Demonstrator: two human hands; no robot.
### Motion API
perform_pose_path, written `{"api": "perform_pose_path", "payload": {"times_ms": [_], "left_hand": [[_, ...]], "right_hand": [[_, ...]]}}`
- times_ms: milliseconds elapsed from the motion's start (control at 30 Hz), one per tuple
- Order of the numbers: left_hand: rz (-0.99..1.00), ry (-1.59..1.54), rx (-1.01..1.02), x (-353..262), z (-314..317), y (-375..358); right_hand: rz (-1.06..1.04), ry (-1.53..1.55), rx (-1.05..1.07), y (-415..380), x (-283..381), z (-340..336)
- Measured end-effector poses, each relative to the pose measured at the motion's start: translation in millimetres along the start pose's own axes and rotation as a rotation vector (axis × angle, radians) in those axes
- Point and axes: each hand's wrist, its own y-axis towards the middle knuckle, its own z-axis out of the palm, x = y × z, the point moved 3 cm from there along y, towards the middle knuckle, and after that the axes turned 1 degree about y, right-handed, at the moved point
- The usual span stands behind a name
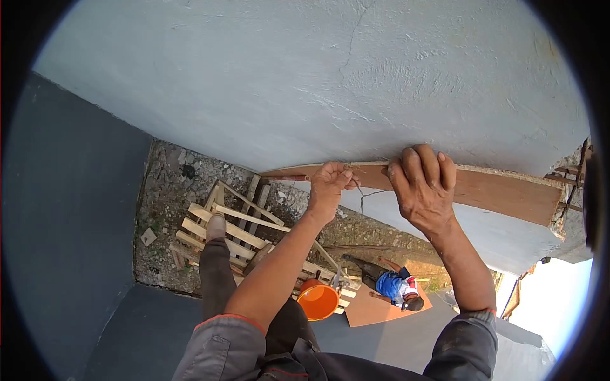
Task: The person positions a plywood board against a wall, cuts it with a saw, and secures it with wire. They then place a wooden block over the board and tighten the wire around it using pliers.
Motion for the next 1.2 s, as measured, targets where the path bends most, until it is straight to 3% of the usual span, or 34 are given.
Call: {"api": "perform_pose_path", "payload": {"times_ms": [333,700,1033,1100,1200], "left_hand": [[0.079,-0.092,0.152,5.0,-1.3,-4.4],[0.052,0.299,0.151,6.3,7.0,-5.0],[0.159,0.372,0.166,20.5,15.9,4.2],[0.142,0.514,0.183,18.4,13.5,8.3],[0.107,0.481,0.174,10.0,16.9,5.2]], "right_hand": [[-0.032,0.004,-0.107,1.9,-7.2,5.8],[-0.075,0.025,-0.21,1.7,-12.7,15.4],[-0.099,0.093,-0.232,0.2,-13.0,19.4],[-0.082,0.087,-0.221,0.3,-16.0,18.8],[-0.177,0.29,-0.229,-0.7,-16.8,15.1]]}}
